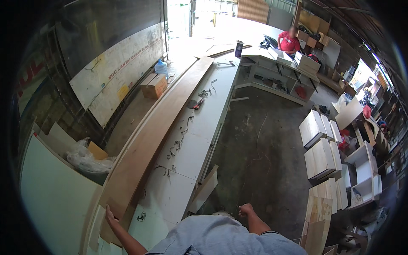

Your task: The person marks a wood plank using a square and a small metal tool to scribe lines across the surface.

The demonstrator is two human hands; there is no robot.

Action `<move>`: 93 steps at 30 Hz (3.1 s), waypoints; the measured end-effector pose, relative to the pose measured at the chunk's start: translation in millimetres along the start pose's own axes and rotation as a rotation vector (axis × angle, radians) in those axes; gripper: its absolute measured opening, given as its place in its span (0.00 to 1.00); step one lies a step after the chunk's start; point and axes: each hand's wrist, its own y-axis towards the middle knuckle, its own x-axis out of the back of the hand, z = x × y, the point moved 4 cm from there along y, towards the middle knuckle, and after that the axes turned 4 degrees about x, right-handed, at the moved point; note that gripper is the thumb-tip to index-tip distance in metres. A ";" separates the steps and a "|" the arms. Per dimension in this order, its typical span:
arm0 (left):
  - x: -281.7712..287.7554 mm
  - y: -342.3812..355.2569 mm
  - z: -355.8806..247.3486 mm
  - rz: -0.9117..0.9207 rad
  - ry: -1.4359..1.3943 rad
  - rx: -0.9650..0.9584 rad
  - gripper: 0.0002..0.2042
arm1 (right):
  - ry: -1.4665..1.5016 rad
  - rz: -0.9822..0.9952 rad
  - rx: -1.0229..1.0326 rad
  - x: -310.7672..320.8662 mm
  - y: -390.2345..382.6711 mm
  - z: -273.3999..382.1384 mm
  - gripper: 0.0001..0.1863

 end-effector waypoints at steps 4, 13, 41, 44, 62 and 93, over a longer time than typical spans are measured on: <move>18.3 -16.8 -24.2 0.167 0.077 -0.125 0.35 | 0.291 0.148 0.037 -21.1 -3.9 60.9 0.14; 15.1 -167.8 -99.3 0.133 0.208 -0.449 0.37 | 0.484 0.764 0.574 -128.4 -79.2 364.5 0.33; 85.6 -318.8 180.6 -0.900 0.911 -0.517 0.40 | 0.291 0.611 0.613 -137.3 -110.4 470.5 0.23; 120.5 -314.2 213.1 -1.011 0.979 -0.436 0.37 | 0.292 0.649 0.616 -128.7 -116.3 430.0 0.27; 170.1 -241.4 231.1 -0.892 1.109 -0.357 0.29 | 0.167 0.630 0.291 -137.4 -63.8 273.1 0.35; -398.2 -362.8 266.6 -0.237 1.086 -1.094 0.14 | -0.886 -0.247 0.367 387.3 300.8 152.2 0.08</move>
